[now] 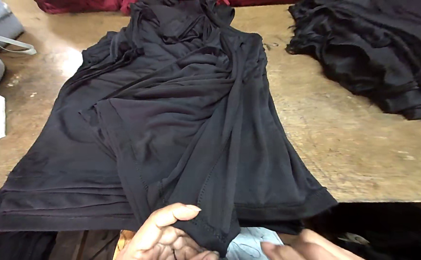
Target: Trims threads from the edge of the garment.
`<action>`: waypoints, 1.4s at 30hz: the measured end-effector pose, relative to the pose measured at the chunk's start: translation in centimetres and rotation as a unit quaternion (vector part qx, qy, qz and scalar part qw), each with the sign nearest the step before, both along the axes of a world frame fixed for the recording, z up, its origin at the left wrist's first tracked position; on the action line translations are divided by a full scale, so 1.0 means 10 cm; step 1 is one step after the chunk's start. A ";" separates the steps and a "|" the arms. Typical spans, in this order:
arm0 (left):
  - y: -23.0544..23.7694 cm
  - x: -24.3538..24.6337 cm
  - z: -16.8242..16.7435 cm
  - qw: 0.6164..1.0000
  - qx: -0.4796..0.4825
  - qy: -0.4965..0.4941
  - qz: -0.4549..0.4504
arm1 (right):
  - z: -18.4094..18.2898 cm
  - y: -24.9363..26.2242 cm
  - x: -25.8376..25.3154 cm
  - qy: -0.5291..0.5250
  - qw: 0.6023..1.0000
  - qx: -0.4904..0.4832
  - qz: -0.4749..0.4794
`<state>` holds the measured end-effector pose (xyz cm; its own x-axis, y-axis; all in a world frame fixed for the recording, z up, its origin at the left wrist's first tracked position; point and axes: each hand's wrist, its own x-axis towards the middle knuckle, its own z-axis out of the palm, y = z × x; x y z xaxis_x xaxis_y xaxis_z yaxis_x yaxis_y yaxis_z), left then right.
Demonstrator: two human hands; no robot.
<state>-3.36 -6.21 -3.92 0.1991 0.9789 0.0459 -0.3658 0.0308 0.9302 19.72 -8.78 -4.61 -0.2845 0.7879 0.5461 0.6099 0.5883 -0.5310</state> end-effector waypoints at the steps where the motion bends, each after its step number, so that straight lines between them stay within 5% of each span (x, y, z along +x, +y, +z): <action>1: 0.00 0.01 0.00 1.000 -0.008 -0.004 0.000 | -0.01 0.01 -0.01 -0.018 0.999 -0.001 -0.028; 16: 0.00 0.05 0.00 0.982 -0.118 -0.144 0.015 | -0.12 0.07 -0.04 -0.041 0.996 0.009 -0.082; 42: 0.02 0.08 -0.02 0.985 -0.115 -0.117 0.046 | -0.19 0.17 -0.08 -0.032 0.996 0.031 -0.074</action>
